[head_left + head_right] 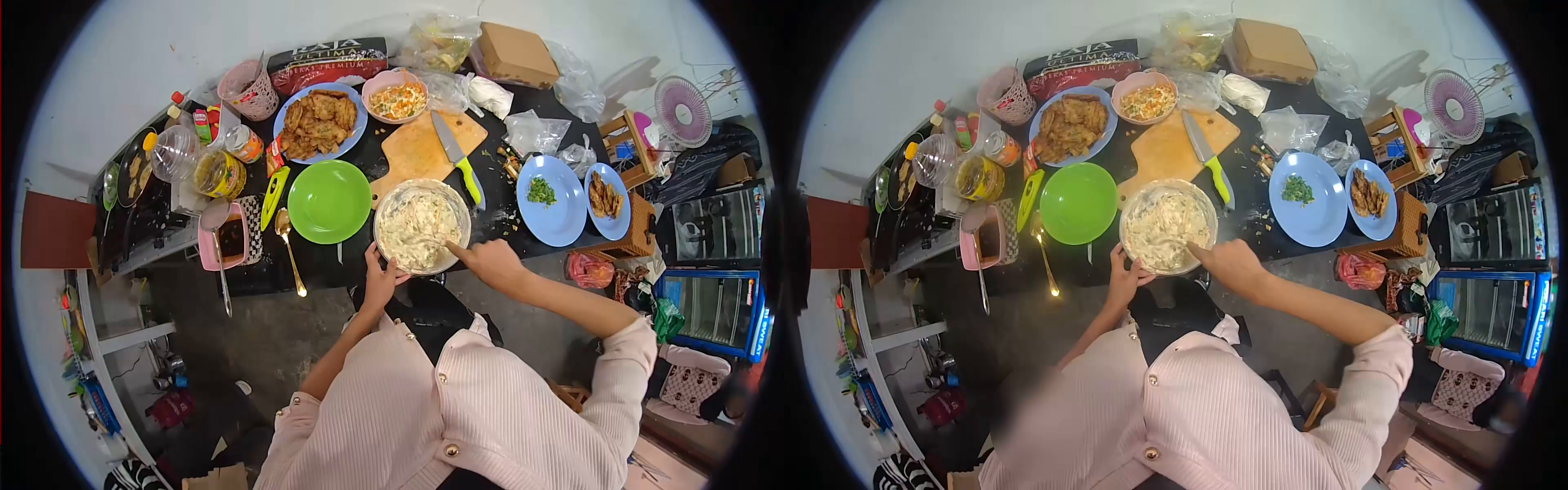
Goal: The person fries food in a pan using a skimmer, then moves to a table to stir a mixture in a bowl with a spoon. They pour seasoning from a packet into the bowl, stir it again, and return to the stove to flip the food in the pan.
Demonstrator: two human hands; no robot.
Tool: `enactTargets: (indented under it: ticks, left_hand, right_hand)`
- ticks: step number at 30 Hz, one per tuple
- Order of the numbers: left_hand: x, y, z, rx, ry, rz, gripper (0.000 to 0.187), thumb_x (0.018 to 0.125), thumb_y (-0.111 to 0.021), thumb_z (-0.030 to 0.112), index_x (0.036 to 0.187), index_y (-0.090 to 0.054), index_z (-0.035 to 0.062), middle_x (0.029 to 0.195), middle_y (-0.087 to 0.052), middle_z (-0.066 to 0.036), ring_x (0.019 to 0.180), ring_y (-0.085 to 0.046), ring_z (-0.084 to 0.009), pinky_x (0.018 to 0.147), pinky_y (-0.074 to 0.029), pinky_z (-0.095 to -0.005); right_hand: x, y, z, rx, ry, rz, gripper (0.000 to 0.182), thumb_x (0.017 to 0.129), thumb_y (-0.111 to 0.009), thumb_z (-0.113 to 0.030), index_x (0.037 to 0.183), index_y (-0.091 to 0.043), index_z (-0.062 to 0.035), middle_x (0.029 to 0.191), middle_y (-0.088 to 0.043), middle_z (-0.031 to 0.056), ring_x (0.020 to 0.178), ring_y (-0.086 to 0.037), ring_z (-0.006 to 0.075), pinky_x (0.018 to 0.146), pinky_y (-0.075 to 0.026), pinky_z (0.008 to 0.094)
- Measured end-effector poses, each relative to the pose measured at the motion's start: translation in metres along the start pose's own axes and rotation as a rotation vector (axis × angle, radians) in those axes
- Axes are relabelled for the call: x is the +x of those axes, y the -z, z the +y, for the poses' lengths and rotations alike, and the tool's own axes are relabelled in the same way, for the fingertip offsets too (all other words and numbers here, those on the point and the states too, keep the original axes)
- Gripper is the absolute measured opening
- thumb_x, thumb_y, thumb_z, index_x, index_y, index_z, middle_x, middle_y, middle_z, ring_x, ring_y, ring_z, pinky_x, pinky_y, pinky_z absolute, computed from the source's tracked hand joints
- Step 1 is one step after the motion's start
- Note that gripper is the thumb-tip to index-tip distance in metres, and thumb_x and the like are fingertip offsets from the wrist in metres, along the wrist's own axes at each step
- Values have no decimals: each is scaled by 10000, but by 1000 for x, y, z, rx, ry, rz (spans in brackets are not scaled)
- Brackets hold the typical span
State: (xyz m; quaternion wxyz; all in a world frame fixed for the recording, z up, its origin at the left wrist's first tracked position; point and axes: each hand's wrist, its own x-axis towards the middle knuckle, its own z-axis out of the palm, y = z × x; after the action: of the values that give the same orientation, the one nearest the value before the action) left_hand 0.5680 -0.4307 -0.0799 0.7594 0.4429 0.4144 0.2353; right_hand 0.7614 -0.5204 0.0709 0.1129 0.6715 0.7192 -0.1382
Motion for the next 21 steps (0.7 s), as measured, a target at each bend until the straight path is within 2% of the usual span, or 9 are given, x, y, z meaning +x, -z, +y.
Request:
enactTargets:
  ticks: [2, 6, 11, 12, 13, 15, 18, 19, 21]
  left_hand:
    - [-1, -1, 3, -2, 15, -11, 558, 895, -386, 58, 1318, -22, 87, 1314, -228, -180, 882, -586, -279, 731, -535, -381]
    - [-5, -3, 12, -11, 68, -44, 571, 899, -348, 42, 1332, 14, 127, 1358, -156, -159, 903, -581, -299, 735, -529, -376]
    - [-6, -2, 15, -3, 89, -50, 572, 907, -358, 85, 1330, 22, 138, 1370, -143, -131, 865, -596, -296, 710, -530, -383]
    - [-7, -5, 19, -3, 124, -13, 565, 896, -385, 73, 1322, -15, 114, 1322, -202, -168, 853, -598, -291, 709, -542, -380]
    - [-7, -6, 22, -23, 163, -33, 563, 896, -392, 84, 1317, -19, 111, 1319, -212, -161, 855, -598, -304, 706, -543, -377]
    - [-3, -3, 16, -30, 176, -53, 594, 890, -377, 72, 1324, 22, 145, 1349, -170, -153, 852, -599, -309, 714, -531, -394]
    - [-4, -4, 24, -80, 137, -106, 598, 872, -349, 31, 1326, 22, 146, 1325, -200, -193, 880, -587, -316, 737, -528, -410]
    - [-7, -10, 36, -48, 162, -74, 602, 831, -339, -30, 1319, -16, 111, 1314, -237, -166, 903, -584, -315, 749, -531, -404]
    - [-3, -7, 32, -79, 178, -84, 631, 821, -339, -39, 1327, -1, 130, 1317, -242, -175, 911, -581, -318, 763, -526, -414]
  right_hand:
    - [-16, -2, 8, -16, -8, -60, 486, 735, -518, -102, 1215, -445, -120, 583, -575, 70, 559, -601, 220, 481, -449, 328]
    - [18, -27, 24, -50, -89, -13, 451, 754, -511, -107, 1195, -467, -189, 608, -582, 62, 568, -604, 238, 492, -449, 348]
    - [35, 39, 18, -98, -108, 153, 195, 736, -527, -97, 900, -627, -130, 615, -592, 67, 591, -617, 223, 494, -460, 336]
    - [44, 43, 20, -148, -83, 132, 116, 716, -548, -96, 801, -625, -108, 603, -591, 62, 591, -618, 213, 479, -452, 317]
    - [58, 36, 23, -207, -61, 206, 98, 688, -580, -105, 777, -619, -104, 606, -596, 64, 583, -616, 201, 463, -438, 287]
    - [88, 23, 28, -313, 8, 192, 274, 722, -552, -111, 988, -615, -133, 611, -595, 50, 569, -602, 184, 457, -417, 281]
    - [110, 28, 30, -464, 69, -6, 150, 709, -576, -121, 836, -654, -114, 644, -601, 40, 595, -601, 176, 473, -418, 286]
    - [112, 26, 31, -422, 49, 4, 77, 699, -593, -124, 727, -664, -112, 691, -620, 43, 615, -609, 191, 478, -421, 302]
    - [114, 29, 37, -449, -11, -212, 144, 700, -608, -127, 824, -680, -113, 807, -655, 61, 761, -628, 197, 566, -467, 314]
